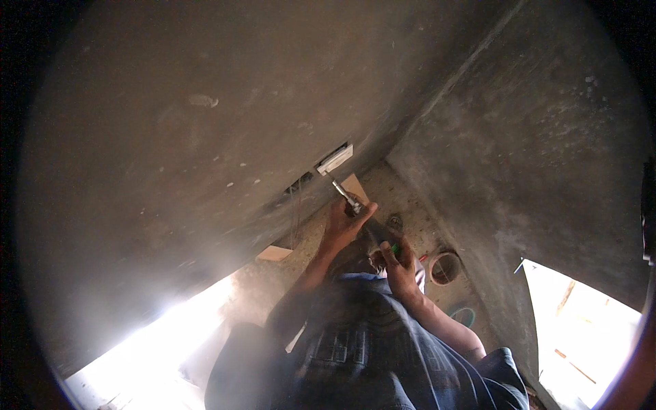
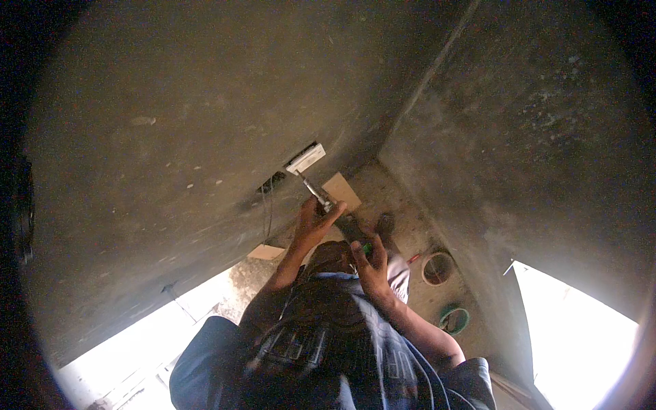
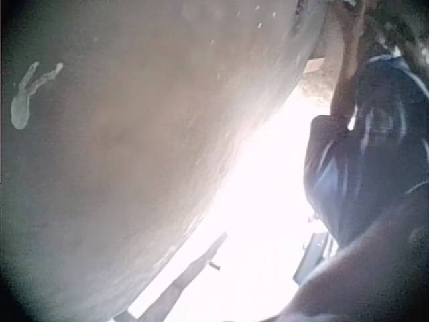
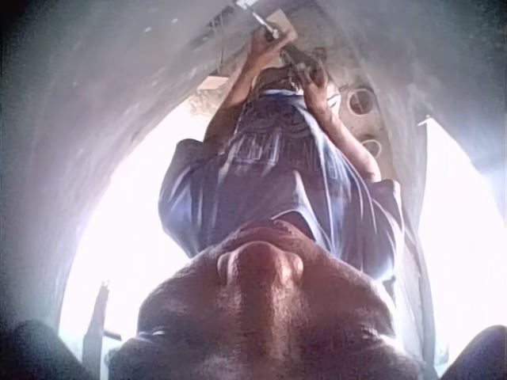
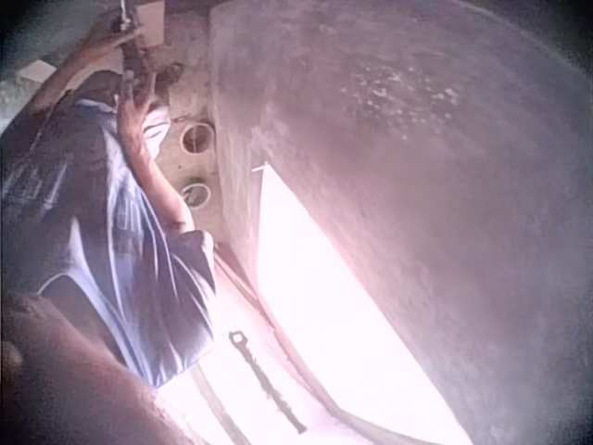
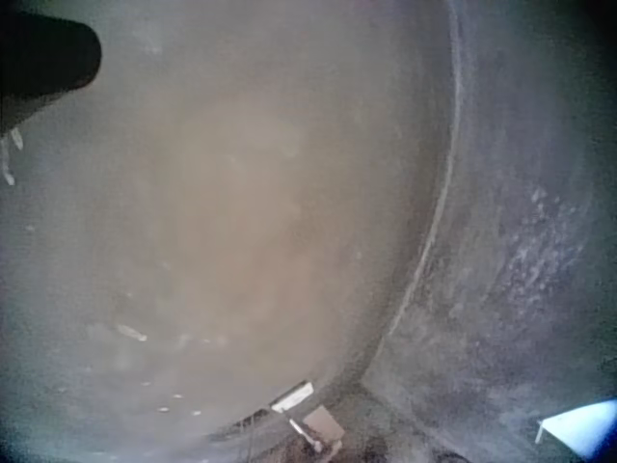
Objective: The person installs an electrical socket into a ceiling mount. They first use a screwdriver to secure a mounting plate, then retrieve a socket unit from a cardboard box, use pliers to strip the wires hanging from the ceiling, and prepare to attach the socket.
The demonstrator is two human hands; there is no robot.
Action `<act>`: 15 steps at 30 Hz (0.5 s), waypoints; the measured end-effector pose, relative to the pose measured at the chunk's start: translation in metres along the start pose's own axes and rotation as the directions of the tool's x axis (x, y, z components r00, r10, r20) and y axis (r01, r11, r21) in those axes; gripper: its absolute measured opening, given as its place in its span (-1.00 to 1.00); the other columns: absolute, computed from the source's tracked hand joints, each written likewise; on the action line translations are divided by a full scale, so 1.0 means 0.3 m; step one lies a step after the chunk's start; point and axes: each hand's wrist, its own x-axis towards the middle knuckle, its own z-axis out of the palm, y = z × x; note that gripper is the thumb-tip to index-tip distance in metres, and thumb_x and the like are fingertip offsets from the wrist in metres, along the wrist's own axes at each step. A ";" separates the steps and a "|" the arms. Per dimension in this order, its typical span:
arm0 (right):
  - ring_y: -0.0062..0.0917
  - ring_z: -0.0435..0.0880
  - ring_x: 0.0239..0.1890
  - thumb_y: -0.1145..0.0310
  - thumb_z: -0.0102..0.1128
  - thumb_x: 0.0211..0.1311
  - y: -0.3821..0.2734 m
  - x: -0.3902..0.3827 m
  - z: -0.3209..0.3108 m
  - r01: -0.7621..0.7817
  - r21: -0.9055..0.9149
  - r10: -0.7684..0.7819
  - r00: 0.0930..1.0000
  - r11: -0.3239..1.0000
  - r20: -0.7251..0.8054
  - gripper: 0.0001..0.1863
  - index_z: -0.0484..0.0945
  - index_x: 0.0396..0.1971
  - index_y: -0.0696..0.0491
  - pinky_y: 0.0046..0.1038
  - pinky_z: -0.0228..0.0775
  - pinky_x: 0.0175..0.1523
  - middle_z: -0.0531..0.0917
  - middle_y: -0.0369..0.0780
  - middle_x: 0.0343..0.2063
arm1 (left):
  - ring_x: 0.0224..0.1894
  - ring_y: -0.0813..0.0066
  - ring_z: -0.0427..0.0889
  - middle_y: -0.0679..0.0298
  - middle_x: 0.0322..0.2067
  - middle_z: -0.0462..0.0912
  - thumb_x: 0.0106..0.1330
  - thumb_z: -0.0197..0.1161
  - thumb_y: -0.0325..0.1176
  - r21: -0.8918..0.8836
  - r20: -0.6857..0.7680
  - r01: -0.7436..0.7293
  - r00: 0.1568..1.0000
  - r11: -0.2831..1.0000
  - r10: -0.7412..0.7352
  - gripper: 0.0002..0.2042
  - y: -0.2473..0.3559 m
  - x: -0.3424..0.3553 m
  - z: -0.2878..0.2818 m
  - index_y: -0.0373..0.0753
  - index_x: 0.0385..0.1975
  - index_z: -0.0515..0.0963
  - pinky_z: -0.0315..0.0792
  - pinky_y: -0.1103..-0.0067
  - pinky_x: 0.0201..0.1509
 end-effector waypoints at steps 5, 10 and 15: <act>-0.52 0.52 -0.54 0.05 -0.02 0.46 -0.039 0.041 -0.071 -0.465 0.353 0.372 0.878 0.812 0.301 -0.52 0.35 0.10 0.15 -0.51 0.36 -0.39 0.56 -0.20 -0.49 | -0.31 0.60 0.57 0.33 -0.30 0.58 0.22 0.41 -0.22 -0.565 0.120 0.077 0.993 0.821 -0.011 -0.66 0.084 -0.042 -0.019 -0.29 -0.16 0.50 0.46 0.64 -0.29; -0.52 0.51 -0.57 0.03 -0.11 0.49 0.008 -0.002 -0.017 0.295 -0.237 -0.268 0.953 0.926 0.142 -0.48 0.32 0.17 0.18 -0.50 0.40 -0.41 0.57 -0.19 -0.42 | -0.26 0.54 0.60 0.27 -0.24 0.56 0.23 0.39 -0.34 0.025 0.027 0.040 0.999 0.999 -0.041 -0.61 0.038 0.007 -0.023 -0.33 -0.02 0.43 0.50 0.59 -0.07; -0.54 0.56 -0.34 0.01 -0.12 0.49 0.110 0.097 -0.149 -0.508 0.385 0.210 0.773 0.771 0.599 -0.53 0.31 0.19 0.03 -0.55 0.43 -0.33 0.57 -0.19 -0.17 | -0.26 0.56 0.55 0.27 -0.27 0.57 0.24 0.39 -0.28 -0.507 0.122 -0.017 0.988 0.862 0.091 -0.61 0.036 -0.018 -0.015 -0.29 -0.04 0.44 0.48 0.58 -0.14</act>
